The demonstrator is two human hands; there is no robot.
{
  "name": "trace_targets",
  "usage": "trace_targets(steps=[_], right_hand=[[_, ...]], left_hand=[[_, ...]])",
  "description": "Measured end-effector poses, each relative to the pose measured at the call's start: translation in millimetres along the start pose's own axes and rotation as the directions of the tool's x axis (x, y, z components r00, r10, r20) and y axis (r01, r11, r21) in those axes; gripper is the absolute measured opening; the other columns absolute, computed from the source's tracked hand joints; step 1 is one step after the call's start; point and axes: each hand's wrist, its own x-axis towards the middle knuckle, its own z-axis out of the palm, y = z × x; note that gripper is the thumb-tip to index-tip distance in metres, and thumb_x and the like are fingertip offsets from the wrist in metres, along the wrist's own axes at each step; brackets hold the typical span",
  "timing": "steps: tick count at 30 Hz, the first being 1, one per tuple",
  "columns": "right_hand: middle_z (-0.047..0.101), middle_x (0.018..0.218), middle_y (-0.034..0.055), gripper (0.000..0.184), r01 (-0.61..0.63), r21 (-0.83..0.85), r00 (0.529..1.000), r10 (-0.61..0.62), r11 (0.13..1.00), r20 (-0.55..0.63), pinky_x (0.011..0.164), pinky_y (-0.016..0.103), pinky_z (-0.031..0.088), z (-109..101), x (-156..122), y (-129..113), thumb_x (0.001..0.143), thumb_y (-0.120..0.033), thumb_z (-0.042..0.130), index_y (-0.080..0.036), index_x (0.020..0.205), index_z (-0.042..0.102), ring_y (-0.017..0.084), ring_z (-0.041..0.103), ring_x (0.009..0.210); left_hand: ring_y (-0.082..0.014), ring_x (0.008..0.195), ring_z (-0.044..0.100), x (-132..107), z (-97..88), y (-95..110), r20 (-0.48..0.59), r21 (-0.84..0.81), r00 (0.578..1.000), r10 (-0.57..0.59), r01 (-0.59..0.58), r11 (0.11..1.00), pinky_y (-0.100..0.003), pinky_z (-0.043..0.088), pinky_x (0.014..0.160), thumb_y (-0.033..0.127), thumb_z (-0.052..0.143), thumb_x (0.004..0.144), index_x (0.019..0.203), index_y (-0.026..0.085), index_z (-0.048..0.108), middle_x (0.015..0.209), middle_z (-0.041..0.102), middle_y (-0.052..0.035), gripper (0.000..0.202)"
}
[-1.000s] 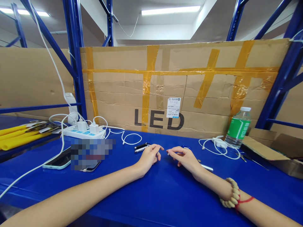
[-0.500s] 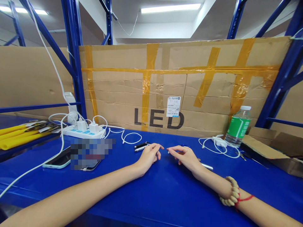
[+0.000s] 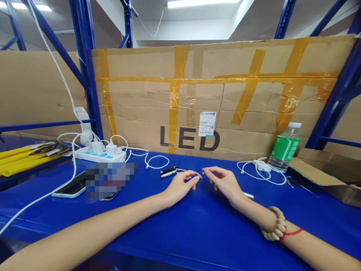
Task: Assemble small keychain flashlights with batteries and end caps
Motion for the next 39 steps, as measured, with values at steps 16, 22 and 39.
trace_targets(steps=[16, 22, 39], right_hand=[[0.055, 0.049, -0.0012, 0.033, 0.048, 0.010, 0.995, -0.049, 0.999, 0.083, 0.034, 0.018, 0.030, -0.1, -0.4, -2.0, 0.058, -0.043, 0.069, -0.014, 0.074, 0.069, 0.006, 0.039, 0.039], [0.053, 0.048, -0.0018, 0.038, -0.006, 0.030, 0.993, 0.003, 1.000, 0.121, 0.036, 0.019, 0.030, -1.3, 0.3, -1.1, 0.055, -0.047, 0.070, -0.014, 0.074, 0.068, 0.006, 0.039, 0.041], [0.044, 0.045, -0.0063, 0.044, -0.192, -0.024, 0.927, 0.190, 0.981, 0.324, 0.040, 0.017, 0.029, -8.0, 5.4, 3.3, 0.054, -0.054, 0.071, -0.014, 0.070, 0.063, 0.004, 0.036, 0.043]], left_hand=[[-0.0155, 0.071, 0.057, 0.0, -2.2, -1.4, -0.062, 0.046, 0.998, 0.001, 0.002, 0.999, -0.029, 0.043, 0.074, 0.031, 0.055, 0.078, 0.101, 0.011, 0.064, 0.080, 0.067, -0.0053, 0.032], [-0.0153, 0.072, 0.058, 0.1, -2.6, -2.9, -0.023, 0.052, 0.999, 0.045, -0.044, 0.998, -0.028, 0.044, 0.074, 0.030, 0.056, 0.077, 0.098, 0.012, 0.064, 0.087, 0.067, -0.0058, 0.029], [-0.0151, 0.070, 0.052, -1.6, -1.6, 0.6, 0.007, 0.156, 0.996, 0.092, -0.092, 0.983, -0.027, 0.039, 0.074, 0.035, 0.042, 0.084, 0.072, 0.013, 0.062, 0.062, 0.054, -0.0005, 0.033]])
